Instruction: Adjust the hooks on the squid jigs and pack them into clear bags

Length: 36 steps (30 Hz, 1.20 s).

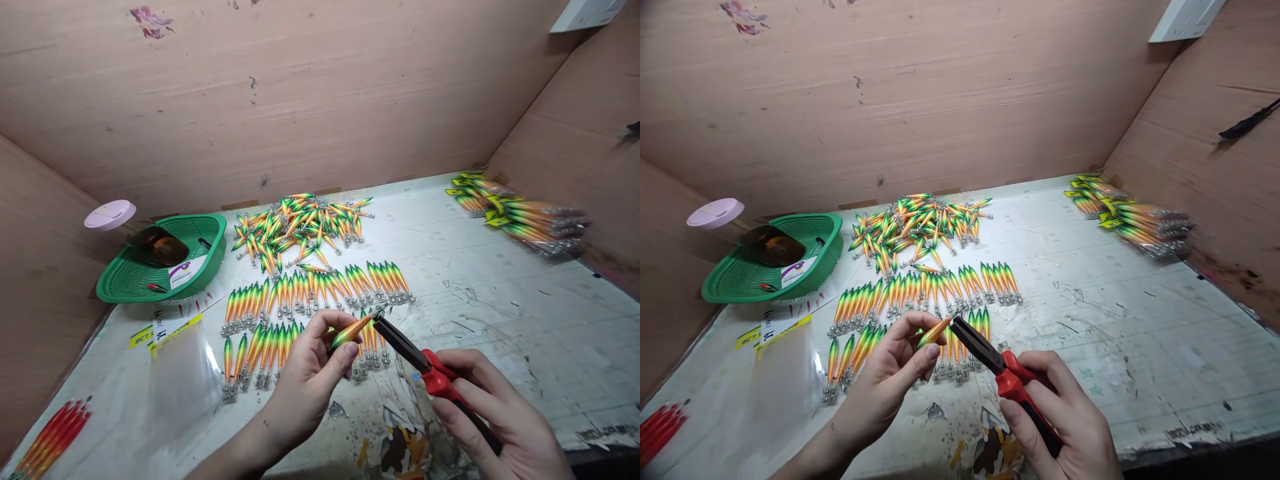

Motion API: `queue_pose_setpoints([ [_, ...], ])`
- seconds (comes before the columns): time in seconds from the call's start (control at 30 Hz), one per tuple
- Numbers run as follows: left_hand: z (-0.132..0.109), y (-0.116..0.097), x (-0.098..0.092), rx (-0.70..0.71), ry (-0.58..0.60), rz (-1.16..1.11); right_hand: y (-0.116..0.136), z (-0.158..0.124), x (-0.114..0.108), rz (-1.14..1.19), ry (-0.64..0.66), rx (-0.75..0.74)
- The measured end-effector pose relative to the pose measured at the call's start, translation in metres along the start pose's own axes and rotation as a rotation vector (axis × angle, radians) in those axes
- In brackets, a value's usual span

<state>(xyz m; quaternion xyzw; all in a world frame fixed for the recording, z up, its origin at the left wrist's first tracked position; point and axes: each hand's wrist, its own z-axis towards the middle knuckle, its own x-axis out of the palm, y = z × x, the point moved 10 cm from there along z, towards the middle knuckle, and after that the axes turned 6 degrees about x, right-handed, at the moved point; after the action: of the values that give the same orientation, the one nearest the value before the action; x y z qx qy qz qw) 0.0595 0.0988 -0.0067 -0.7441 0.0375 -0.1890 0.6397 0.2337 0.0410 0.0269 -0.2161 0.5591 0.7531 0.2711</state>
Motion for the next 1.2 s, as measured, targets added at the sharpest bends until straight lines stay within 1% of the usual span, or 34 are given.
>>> queue_pose_setpoints([
  [0.2,0.001,0.0,0.001,0.036,0.013,0.167,-0.008,-0.004,-0.001,0.005,0.01,0.007],
  [0.27,0.003,0.0,0.0,0.074,0.002,0.279,-0.015,-0.006,-0.004,-0.003,0.009,0.013],
  [0.37,0.006,-0.004,-0.001,0.17,-0.031,0.443,-0.025,-0.011,-0.01,-0.018,0.006,0.033],
  [0.43,0.008,-0.005,0.001,0.209,-0.039,0.507,-0.029,-0.013,-0.011,-0.021,0.013,0.043],
  [0.53,0.01,-0.003,0.006,0.225,-0.034,0.556,-0.029,-0.016,-0.009,-0.001,0.026,0.044],
  [0.67,0.008,-0.003,0.008,0.248,-0.084,0.544,-0.022,-0.016,-0.001,0.051,0.059,0.065],
  [0.73,0.006,0.0,0.008,0.232,-0.101,0.511,-0.017,-0.015,0.001,0.076,0.055,0.071],
  [0.83,0.001,0.004,0.008,0.197,-0.105,0.448,-0.012,-0.013,0.002,0.1,0.047,0.067],
  [1.03,-0.004,0.008,0.007,0.153,-0.099,0.364,-0.007,-0.008,0.005,0.101,0.082,0.064],
  [1.2,-0.009,0.006,0.005,0.184,-0.11,0.357,-0.006,-0.005,0.007,0.104,0.091,0.075],
])
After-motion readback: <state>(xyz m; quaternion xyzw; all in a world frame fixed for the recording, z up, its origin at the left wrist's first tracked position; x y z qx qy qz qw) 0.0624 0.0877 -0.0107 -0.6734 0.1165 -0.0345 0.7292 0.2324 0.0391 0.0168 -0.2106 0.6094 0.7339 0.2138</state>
